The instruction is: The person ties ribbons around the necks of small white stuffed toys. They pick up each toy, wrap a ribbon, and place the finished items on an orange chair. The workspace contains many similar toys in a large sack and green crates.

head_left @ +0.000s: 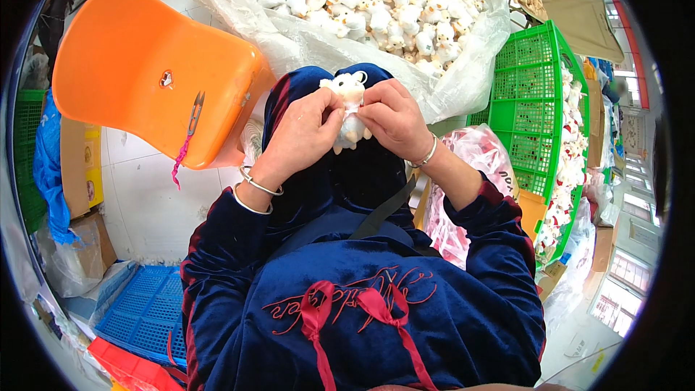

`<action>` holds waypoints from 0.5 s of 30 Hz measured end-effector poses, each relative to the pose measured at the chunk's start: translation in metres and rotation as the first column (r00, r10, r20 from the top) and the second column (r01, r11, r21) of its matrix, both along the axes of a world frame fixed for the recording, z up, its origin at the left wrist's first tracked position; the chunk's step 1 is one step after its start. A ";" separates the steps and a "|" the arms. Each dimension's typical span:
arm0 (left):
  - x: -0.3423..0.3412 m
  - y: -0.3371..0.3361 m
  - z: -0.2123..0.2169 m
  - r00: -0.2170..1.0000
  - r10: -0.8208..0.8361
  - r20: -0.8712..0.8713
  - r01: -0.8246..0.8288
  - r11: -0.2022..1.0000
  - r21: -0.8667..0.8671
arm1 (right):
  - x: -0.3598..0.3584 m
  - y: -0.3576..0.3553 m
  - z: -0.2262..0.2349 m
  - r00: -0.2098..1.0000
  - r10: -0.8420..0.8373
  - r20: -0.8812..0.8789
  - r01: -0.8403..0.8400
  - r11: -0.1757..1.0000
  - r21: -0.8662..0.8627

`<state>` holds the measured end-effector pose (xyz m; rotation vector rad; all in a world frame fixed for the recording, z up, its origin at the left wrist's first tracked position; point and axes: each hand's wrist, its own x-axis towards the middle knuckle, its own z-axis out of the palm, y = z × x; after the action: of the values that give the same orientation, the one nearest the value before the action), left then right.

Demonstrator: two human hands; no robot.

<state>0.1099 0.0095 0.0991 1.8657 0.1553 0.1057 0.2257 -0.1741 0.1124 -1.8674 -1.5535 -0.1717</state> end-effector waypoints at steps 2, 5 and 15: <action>-0.001 -0.003 0.001 1.000 0.010 -0.012 -0.010 0.999 -0.034 | -0.001 -0.001 0.000 1.000 0.001 0.006 -0.001 1.000 0.003; -0.001 0.000 -0.002 0.997 0.009 -0.072 -0.015 0.996 -0.085 | -0.001 -0.001 0.001 1.000 -0.003 -0.008 0.003 1.000 -0.007; 0.002 -0.001 -0.009 0.980 -0.010 -0.199 -0.054 0.949 -0.312 | 0.002 -0.016 -0.003 0.997 -0.063 -0.049 0.059 0.995 -0.081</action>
<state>0.1118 0.0081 0.0902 1.5511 0.3131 -0.0873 0.2280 -0.1900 0.1091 -1.9672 -1.4895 -0.0893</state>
